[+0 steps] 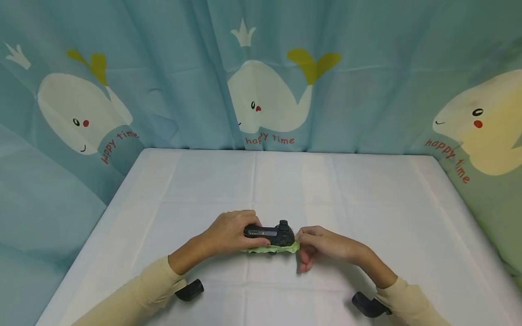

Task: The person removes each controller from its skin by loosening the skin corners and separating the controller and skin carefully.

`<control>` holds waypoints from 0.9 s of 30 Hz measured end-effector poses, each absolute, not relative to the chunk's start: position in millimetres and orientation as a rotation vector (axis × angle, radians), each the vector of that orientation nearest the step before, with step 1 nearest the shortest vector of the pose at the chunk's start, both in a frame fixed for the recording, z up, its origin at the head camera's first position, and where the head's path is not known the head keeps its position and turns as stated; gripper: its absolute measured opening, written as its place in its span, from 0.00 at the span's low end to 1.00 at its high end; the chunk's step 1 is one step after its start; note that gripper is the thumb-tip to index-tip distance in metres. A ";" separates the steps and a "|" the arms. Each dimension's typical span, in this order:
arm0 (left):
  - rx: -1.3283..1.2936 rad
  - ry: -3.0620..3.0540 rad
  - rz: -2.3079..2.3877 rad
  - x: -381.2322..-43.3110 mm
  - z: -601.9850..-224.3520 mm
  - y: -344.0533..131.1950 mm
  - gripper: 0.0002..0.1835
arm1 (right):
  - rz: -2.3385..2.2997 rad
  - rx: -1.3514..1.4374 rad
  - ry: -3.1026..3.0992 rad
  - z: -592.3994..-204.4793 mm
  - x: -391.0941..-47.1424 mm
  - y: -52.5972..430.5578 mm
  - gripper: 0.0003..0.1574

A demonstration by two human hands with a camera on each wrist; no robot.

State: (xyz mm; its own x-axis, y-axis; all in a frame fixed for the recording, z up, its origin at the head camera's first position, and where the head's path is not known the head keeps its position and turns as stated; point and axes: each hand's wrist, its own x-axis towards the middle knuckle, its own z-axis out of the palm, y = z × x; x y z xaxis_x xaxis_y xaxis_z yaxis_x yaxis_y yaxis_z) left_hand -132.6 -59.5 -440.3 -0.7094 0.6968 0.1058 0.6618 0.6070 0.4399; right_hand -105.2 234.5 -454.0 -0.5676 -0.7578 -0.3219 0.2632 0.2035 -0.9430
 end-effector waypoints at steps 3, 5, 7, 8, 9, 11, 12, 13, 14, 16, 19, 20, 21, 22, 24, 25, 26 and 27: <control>1.161 2.742 0.704 -132.9 -440.8 -59.5 0.20 | -1.526 -0.519 1.499 -457.5 -106.6 238.5 0.30; 1.154 2.736 0.717 -133.8 -441.3 -59.3 0.20 | -1.561 -0.518 1.425 -460.9 -106.0 239.2 0.30; 1.154 2.728 0.744 -135.8 -443.2 -58.9 0.20 | -1.599 -0.495 1.431 -463.7 -104.2 239.3 0.28; 1.163 2.724 0.753 -136.7 -444.2 -58.7 0.20 | -1.605 -0.483 1.469 -464.6 -103.0 239.2 0.27; 1.176 2.723 0.755 -137.2 -444.6 -58.8 0.20 | -1.609 -0.472 1.515 -465.4 -101.8 238.9 0.26; 1.202 2.726 0.752 -137.2 -445.1 -59.7 0.20 | -1.591 -0.456 1.603 -466.1 -99.8 237.8 0.25; 1.216 2.724 0.753 -137.3 -445.7 -60.5 0.20 | -1.579 -0.457 1.640 -466.3 -98.9 237.2 0.25; 1.230 2.724 0.752 -137.0 -444.9 -61.2 0.19 | -1.566 -0.462 1.666 -465.9 -98.4 236.7 0.25; 1.243 2.722 0.748 -136.7 -444.3 -62.0 0.19 | -1.551 -0.469 1.686 -465.5 -98.1 236.2 0.24; 1.262 2.720 0.747 -136.9 -443.7 -63.3 0.18 | -1.525 -0.482 1.719 -464.4 -97.4 235.6 0.24; 1.296 2.708 0.751 -138.3 -443.9 -63.9 0.18 | -1.462 -0.515 1.796 -462.3 -96.7 236.0 0.24; 1.305 2.707 0.747 -138.6 -444.1 -64.0 0.18 | -1.436 -0.531 1.828 -461.4 -96.7 236.3 0.24; 1.312 2.706 0.748 -139.0 -444.5 -64.1 0.19 | -1.413 -0.546 1.854 -460.8 -96.7 236.9 0.24; 1.316 2.705 0.750 -139.2 -445.0 -64.4 0.18 | -1.394 -0.564 1.875 -460.5 -96.9 237.5 0.24; 1.320 2.691 0.759 -139.9 -445.4 -64.8 0.18 | -1.361 -0.603 1.913 -460.8 -97.4 238.5 0.24; 1.319 2.683 0.770 -140.3 -445.6 -64.6 0.18 | -1.351 -0.616 1.927 -461.6 -97.8 239.3 0.24; 1.318 2.675 0.783 -140.6 -445.9 -64.2 0.18 | -1.344 -0.625 1.931 -463.1 -98.0 240.2 0.24; 1.317 2.666 0.797 -140.9 -446.8 -63.8 0.17 | -1.335 -0.631 1.934 -464.9 -98.2 241.2 0.24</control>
